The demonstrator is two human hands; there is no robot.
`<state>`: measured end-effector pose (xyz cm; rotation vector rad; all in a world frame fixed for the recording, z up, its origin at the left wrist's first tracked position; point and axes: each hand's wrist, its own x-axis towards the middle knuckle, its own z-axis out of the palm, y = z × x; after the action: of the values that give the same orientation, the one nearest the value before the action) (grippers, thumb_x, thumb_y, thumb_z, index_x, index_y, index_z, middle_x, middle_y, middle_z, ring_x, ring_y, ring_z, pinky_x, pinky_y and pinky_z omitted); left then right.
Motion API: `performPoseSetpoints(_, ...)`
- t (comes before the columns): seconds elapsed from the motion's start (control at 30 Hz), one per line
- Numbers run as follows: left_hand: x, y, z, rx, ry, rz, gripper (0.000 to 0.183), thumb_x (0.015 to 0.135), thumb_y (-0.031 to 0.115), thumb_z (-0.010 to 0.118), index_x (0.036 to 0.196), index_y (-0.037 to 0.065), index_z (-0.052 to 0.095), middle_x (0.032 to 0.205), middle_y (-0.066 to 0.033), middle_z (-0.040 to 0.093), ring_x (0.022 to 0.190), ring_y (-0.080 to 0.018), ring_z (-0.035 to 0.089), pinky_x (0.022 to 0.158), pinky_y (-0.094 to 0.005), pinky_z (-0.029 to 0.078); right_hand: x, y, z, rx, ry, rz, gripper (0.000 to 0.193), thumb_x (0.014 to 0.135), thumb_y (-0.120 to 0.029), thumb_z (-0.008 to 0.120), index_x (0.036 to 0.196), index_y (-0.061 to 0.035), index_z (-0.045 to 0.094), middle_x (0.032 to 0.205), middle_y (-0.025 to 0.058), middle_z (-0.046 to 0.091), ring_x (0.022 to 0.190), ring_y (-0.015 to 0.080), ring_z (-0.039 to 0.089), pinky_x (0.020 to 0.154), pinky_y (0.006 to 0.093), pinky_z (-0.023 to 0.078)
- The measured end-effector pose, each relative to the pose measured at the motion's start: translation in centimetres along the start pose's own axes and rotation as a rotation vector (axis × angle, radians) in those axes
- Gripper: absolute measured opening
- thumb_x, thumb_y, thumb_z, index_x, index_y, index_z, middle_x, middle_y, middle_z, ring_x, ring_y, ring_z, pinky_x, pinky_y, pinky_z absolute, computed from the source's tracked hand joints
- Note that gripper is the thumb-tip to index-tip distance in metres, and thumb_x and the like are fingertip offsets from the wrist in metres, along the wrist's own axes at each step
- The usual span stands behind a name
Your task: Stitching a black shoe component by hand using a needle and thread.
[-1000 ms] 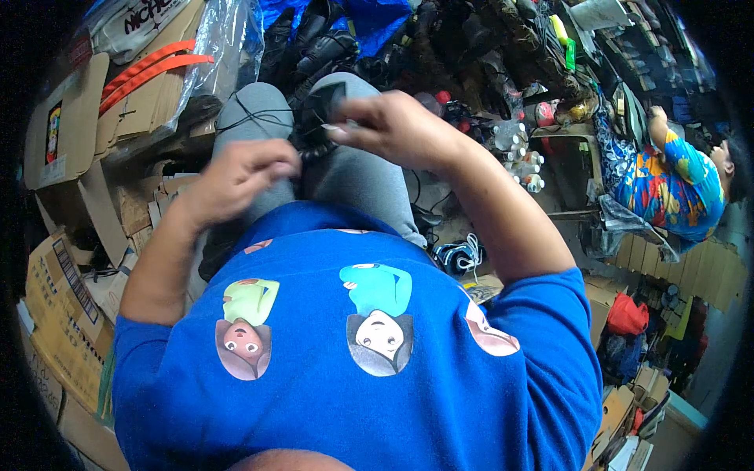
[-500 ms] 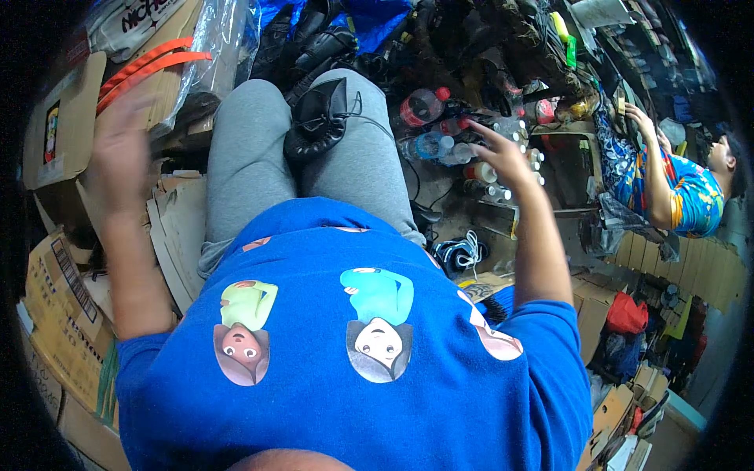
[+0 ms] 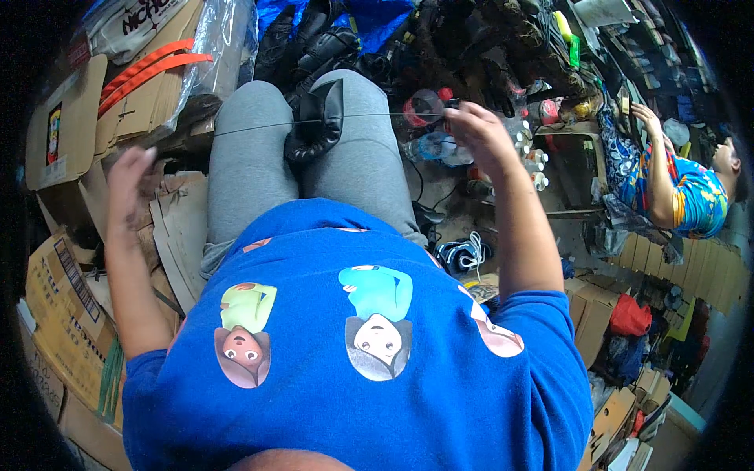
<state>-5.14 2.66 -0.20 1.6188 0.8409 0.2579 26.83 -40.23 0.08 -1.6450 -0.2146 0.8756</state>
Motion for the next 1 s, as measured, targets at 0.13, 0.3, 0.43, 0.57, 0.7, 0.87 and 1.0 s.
performPoseSetpoints(0.13,-0.3,-1.1,-1.3,0.046,0.02,0.001,0.023,0.09,0.029,0.058,0.092,0.007,0.067,0.081,0.0017,0.062,0.07,-0.0062,0.052,0.066,-0.0208,0.041,0.1,1.6,-3.1,-0.103,-0.003,0.089,0.025,0.087,-0.028,0.062,0.1,-0.0065,0.064,0.067,-0.0066,0.046,0.059,0.0049,0.036,0.055,0.0211,0.029)
performPoseSetpoints(0.3,0.4,4.7,8.1,0.243,-0.04,0.304,0.029,0.091,0.019,0.057,0.116,0.007,0.063,0.119,-0.0069,0.061,0.108,-0.0157,0.055,0.093,-0.0254,0.04,1.3,-1.6,1.3,-0.691,0.056,-0.244,0.035,0.089,-0.017,0.059,0.123,-0.013,0.059,0.068,-0.0041,0.047,0.065,0.0047,0.045,0.059,0.0223,0.04)
performPoseSetpoints(0.43,2.1,6.4,16.5,0.347,-0.42,0.739,0.036,0.077,0.014,0.067,0.112,0.007,0.063,0.122,-0.0121,0.058,0.115,-0.0235,0.054,0.098,-0.0331,0.04,3.1,-4.2,3.3,-0.876,0.014,-0.216,0.021,0.084,-0.02,0.062,0.104,-0.0127,0.067,0.072,0.0023,0.061,0.069,0.0117,0.058,0.064,0.026,0.047)
performPoseSetpoints(0.57,4.9,7.2,20.5,0.576,-0.668,0.584,0.037,0.074,0.021,0.071,0.105,0.002,0.063,0.105,-0.0135,0.063,0.101,-0.0238,0.059,0.088,-0.0332,0.044,2.3,-6.1,2.0,-1.843,0.213,0.035,0.016,0.081,-0.028,0.062,0.091,-0.0178,0.068,0.089,0.0068,0.066,0.087,0.0288,0.064,0.082,0.0447,0.043)
performPoseSetpoints(0.7,6.3,7.7,21.6,0.494,-0.861,0.498,0.035,0.074,0.019,0.071,0.1,-0.002,0.062,0.095,-0.0116,0.062,0.094,-0.0226,0.059,0.084,-0.0323,0.044,2.6,-4.3,4.5,-0.84,-0.103,-0.517,0.012,0.075,-0.008,0.068,0.087,-0.0103,0.068,0.089,0.008,0.058,0.085,0.0206,0.062,0.073,0.03,0.051)
performPoseSetpoints(0.87,6.8,7.3,22.0,0.209,-1.018,0.233,0.034,0.074,0.014,0.07,0.102,-0.004,0.063,0.094,-0.0057,0.065,0.092,-0.0151,0.059,0.087,-0.0291,0.043,2.4,-4.6,9.2,-0.881,-0.195,-0.588,0.014,0.075,-0.005,0.068,0.087,-0.0112,0.069,0.087,0.0077,0.058,0.079,0.0201,0.061,0.069,0.0307,0.049)
performPoseSetpoints(1.0,7.1,7.3,21.7,0.206,-1.063,0.194,0.038,0.075,0.014,0.07,0.107,-0.004,0.062,0.096,-0.0058,0.065,0.092,-0.0134,0.059,0.089,-0.0282,0.043,3.1,-4.2,8.9,-0.884,-0.246,-0.601,0.013,0.075,-0.005,0.067,0.087,-0.0111,0.068,0.087,0.0079,0.058,0.079,0.0208,0.061,0.068,0.0316,0.05)
